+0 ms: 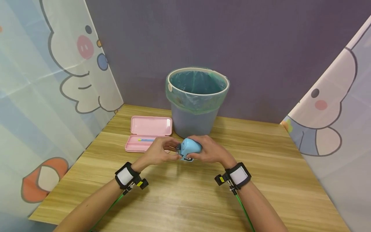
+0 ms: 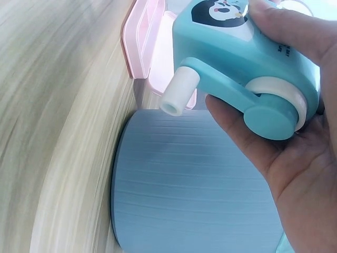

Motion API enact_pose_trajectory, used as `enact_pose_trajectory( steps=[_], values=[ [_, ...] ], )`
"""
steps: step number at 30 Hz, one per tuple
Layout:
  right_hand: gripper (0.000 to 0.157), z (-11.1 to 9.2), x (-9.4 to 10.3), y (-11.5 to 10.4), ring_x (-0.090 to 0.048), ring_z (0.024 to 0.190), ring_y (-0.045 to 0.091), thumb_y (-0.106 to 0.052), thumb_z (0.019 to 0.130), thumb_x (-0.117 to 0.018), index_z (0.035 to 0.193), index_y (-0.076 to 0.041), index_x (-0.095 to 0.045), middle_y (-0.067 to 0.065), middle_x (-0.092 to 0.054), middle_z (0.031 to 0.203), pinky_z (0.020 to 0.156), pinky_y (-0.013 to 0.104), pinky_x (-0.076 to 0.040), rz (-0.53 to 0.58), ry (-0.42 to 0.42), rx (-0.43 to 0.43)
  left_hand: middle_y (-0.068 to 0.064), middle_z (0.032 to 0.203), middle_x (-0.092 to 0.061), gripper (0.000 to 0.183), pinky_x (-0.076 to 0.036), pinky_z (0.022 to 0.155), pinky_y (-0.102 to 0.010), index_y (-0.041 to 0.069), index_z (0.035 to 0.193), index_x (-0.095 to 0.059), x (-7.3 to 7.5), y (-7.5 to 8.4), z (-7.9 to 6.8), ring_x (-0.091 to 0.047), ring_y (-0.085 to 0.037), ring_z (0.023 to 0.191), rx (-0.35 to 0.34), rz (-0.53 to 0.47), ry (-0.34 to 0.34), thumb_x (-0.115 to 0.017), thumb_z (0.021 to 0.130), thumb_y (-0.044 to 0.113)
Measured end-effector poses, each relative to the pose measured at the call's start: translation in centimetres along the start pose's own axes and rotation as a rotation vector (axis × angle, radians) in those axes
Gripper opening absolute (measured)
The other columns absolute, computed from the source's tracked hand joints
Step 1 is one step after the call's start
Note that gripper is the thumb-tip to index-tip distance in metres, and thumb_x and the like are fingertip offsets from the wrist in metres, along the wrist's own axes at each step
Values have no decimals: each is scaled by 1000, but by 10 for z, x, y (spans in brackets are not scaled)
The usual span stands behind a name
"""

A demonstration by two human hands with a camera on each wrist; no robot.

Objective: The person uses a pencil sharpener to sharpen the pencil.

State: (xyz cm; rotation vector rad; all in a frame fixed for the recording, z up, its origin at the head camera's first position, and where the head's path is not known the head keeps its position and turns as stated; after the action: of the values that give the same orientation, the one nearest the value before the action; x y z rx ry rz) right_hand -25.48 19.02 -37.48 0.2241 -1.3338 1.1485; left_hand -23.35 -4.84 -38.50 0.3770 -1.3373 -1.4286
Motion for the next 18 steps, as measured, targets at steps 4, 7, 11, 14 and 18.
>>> enact_pose_trajectory(
  steps=[4, 7, 11, 14, 18],
  values=[
    [58, 0, 0, 0, -63, 89, 8, -36, 83, -78, 131, -9, -61, -4, -68, 108, 74, 30, -54, 11, -4, 8, -28, 103, -67, 43, -50, 87, -53, -13, 113, -63, 0, 2, -1, -65, -42, 96, 5, 5, 2, -79, 76, 0],
    [58, 0, -1, 1, -63, 90, 8, -37, 83, -78, 131, -9, -61, -4, -68, 108, 74, 30, -54, 3, 0, 15, -22, 103, -69, 45, -51, 87, -50, -9, 114, -65, -1, -9, 0, -66, -37, 96, 5, 27, 16, -82, 75, 6],
    [59, 0, -1, 2, -63, 89, 8, -37, 82, -78, 131, -9, -61, -4, -68, 108, 74, 30, -54, -1, 1, 17, -13, 102, -71, 47, -53, 85, -41, -2, 113, -68, 1, -22, 0, -68, -26, 94, -2, 50, 24, -85, 73, 17],
    [59, -1, 0, 3, -64, 91, 9, -37, 83, -77, 131, -8, -61, -3, -68, 109, 75, 31, -54, 4, -1, 17, -9, 102, -71, 48, -54, 84, -34, 1, 112, -68, 4, -25, 0, -68, -20, 94, -8, 48, 25, -86, 73, 21],
    [60, -5, 2, 7, -63, 93, 12, -36, 82, -78, 132, -7, -61, -1, -68, 112, 76, 33, -54, 13, 14, -4, -7, 102, -71, 47, -54, 83, -30, 1, 112, -68, 9, -26, -3, -67, -16, 94, 9, 20, 47, -86, 72, 18]
  ],
)
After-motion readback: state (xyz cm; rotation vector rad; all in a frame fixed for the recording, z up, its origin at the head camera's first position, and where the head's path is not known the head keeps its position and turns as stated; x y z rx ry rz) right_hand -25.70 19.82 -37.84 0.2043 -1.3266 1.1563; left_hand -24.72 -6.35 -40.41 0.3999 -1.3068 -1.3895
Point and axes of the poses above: each hand's wrist, its own z-axis towards the middle knuckle, its own x-axis out of the back of the hand, y = z × x, the point moved 1 cm from there along z, towards the middle knuckle
